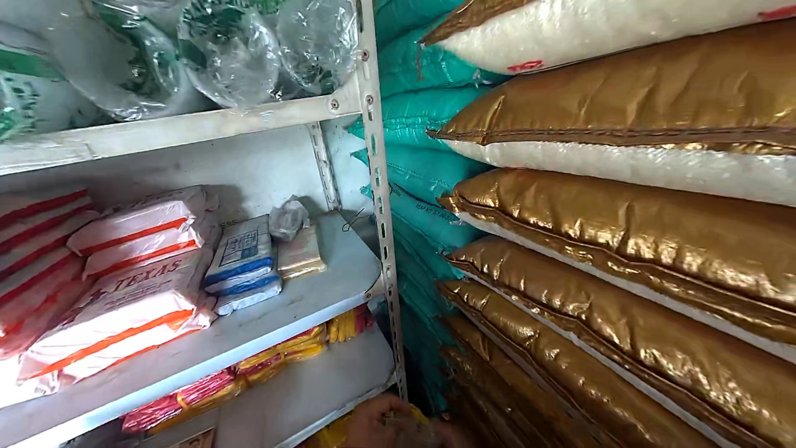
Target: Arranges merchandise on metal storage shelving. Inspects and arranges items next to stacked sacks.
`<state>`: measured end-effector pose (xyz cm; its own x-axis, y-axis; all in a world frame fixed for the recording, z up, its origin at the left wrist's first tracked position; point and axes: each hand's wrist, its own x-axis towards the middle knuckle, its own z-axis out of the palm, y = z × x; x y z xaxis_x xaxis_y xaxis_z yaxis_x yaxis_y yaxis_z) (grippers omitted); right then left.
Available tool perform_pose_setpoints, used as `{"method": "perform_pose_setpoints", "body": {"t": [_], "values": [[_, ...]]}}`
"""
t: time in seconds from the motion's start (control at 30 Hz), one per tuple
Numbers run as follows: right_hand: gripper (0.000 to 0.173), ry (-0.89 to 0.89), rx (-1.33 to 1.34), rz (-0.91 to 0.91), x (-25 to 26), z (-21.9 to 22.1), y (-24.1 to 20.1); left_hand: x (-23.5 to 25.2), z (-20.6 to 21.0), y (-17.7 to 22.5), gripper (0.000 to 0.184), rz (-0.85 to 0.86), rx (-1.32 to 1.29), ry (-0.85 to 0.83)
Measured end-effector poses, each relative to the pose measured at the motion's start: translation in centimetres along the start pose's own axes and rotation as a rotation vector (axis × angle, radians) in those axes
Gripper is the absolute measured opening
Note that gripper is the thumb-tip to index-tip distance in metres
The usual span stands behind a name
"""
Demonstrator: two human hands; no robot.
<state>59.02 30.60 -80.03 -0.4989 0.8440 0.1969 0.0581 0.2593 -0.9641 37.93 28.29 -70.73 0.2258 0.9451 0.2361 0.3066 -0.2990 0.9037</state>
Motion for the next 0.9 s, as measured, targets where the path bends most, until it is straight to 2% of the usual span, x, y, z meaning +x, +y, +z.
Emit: {"method": "perform_pose_setpoints", "body": {"t": [0.07,0.13,0.17,0.2,0.3,0.33,0.4,0.47,0.57,0.7,0.9], "values": [[0.032,-0.009,0.049,0.093,1.3,-0.8,-2.2,2.2,-0.9,0.8,0.022,0.077,0.041,-0.107],[0.036,0.063,0.033,0.164,2.7,-1.7,-4.3,4.1,-2.9,3.2,0.056,0.133,0.09,-0.221],[0.036,0.136,0.019,0.188,3.4,-2.2,-5.4,5.1,-4.0,4.6,0.069,0.177,0.12,-0.202],[0.038,0.239,0.01,0.196,4.3,-2.5,-6.3,6.1,-5.1,6.0,0.07,0.202,0.15,-0.137],[0.045,0.576,-0.02,0.113,7.4,-3.4,-9.0,10.5,-8.7,10.0,0.033,0.218,0.325,0.194],[0.048,0.634,-0.047,0.094,8.4,-3.8,-9.6,12.4,-9.9,10.6,0.027,0.22,0.392,0.283],[0.058,0.663,-0.125,0.142,10.1,-4.5,-11.1,16.8,-12.3,11.0,0.028,0.18,0.499,0.345],[0.068,0.655,-0.257,0.235,12.0,-5.0,-13.0,21.3,-14.2,11.3,0.038,0.014,0.556,0.276],[0.06,0.67,-0.436,0.296,15.4,-5.4,-16.1,26.0,-15.7,10.3,0.052,-0.15,0.647,0.179],[0.049,0.761,-0.52,0.252,20.8,-6.7,-17.8,27.7,-16.1,7.7,0.033,-0.127,0.666,0.075],[0.039,0.914,-0.391,0.121,28.7,-7.6,-17.5,25.8,-16.5,8.7,0.03,0.088,0.593,-0.107]]}}
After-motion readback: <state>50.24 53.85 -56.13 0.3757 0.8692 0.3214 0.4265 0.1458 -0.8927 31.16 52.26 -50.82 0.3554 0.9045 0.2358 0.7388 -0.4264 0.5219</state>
